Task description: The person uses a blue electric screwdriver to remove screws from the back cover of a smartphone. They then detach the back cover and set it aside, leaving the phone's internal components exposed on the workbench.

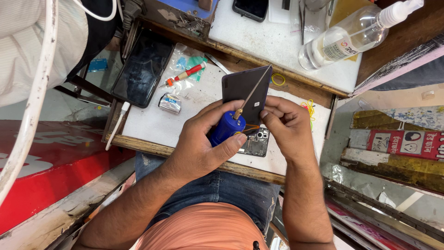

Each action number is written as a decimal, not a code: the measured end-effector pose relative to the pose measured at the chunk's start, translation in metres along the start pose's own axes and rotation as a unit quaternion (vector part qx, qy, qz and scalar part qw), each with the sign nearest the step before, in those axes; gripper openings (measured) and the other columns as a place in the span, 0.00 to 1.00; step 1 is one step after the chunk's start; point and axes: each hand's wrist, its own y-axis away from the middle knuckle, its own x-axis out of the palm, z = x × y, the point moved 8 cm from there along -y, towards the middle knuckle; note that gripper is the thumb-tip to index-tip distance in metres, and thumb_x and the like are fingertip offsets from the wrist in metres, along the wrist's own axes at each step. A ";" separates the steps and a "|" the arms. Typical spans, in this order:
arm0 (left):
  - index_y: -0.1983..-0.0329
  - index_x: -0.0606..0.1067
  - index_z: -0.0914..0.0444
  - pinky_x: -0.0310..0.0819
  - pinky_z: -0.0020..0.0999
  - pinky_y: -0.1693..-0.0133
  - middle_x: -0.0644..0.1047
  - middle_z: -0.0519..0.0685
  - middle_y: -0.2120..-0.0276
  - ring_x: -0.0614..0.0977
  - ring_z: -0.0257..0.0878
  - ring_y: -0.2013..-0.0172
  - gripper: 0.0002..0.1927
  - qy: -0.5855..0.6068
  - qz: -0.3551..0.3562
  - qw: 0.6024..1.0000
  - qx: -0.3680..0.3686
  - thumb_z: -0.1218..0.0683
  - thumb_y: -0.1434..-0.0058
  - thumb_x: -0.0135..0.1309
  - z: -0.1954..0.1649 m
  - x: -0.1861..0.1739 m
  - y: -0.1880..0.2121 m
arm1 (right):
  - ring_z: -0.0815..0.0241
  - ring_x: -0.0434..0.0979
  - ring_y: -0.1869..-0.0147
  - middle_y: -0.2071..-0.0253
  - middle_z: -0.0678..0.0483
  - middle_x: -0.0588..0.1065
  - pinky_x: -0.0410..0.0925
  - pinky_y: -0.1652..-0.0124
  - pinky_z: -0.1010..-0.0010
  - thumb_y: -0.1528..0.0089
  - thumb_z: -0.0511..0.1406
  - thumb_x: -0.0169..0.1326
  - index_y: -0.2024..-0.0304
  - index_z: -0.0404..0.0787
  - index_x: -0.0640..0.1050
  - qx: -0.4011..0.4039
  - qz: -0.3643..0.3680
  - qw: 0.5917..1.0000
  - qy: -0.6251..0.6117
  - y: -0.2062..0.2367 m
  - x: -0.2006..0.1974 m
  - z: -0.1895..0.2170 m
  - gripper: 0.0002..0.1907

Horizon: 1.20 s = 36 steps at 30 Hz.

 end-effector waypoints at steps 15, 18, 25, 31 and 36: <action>0.32 0.69 0.67 0.79 0.34 0.43 0.76 0.57 0.42 0.81 0.42 0.42 0.33 -0.044 0.001 0.999 0.022 0.44 0.33 0.59 -0.003 0.003 0.000 | 0.63 0.82 0.49 0.51 0.45 0.82 0.74 0.49 0.76 0.37 0.19 0.49 0.44 0.26 0.76 -0.018 -0.012 0.999 -0.029 0.003 0.005 0.006 0.18; 0.32 0.69 0.66 0.79 0.33 0.43 0.76 0.57 0.43 0.81 0.41 0.43 0.33 -0.038 0.004 0.999 0.018 0.45 0.34 0.60 -0.002 0.004 0.000 | 0.63 0.81 0.52 0.54 0.44 0.82 0.73 0.51 0.76 0.34 0.20 0.51 0.44 0.25 0.78 -0.012 -0.030 0.999 -0.023 0.003 0.002 0.005 0.16; 0.33 0.71 0.66 0.78 0.33 0.46 0.78 0.55 0.45 0.82 0.40 0.47 0.32 -0.012 0.012 1.000 0.001 0.45 0.35 0.60 0.003 0.004 -0.001 | 0.70 0.81 0.51 0.54 0.53 0.81 0.73 0.48 0.80 0.37 0.22 0.49 0.44 0.30 0.74 -0.007 0.027 0.999 -0.038 0.002 0.010 0.021 0.18; 0.36 0.71 0.65 0.81 0.32 0.54 0.81 0.54 0.53 0.84 0.40 0.56 0.29 -0.067 0.052 0.996 -0.040 0.47 0.36 0.59 0.002 0.001 0.002 | 0.77 0.61 0.70 0.73 0.66 0.67 0.57 0.67 0.83 0.32 0.28 0.54 0.44 0.31 0.78 -0.007 0.016 1.000 0.020 0.000 -0.004 0.023 0.13; 0.39 0.72 0.65 0.83 0.39 0.63 0.83 0.57 0.59 0.87 0.49 0.64 0.29 -0.313 0.040 0.949 0.006 0.48 0.40 0.62 -0.010 -0.025 0.007 | 0.77 0.60 0.70 0.74 0.67 0.66 0.56 0.68 0.84 0.32 0.29 0.54 0.43 0.31 0.78 -0.005 -0.019 0.998 0.059 0.012 -0.028 0.031 0.16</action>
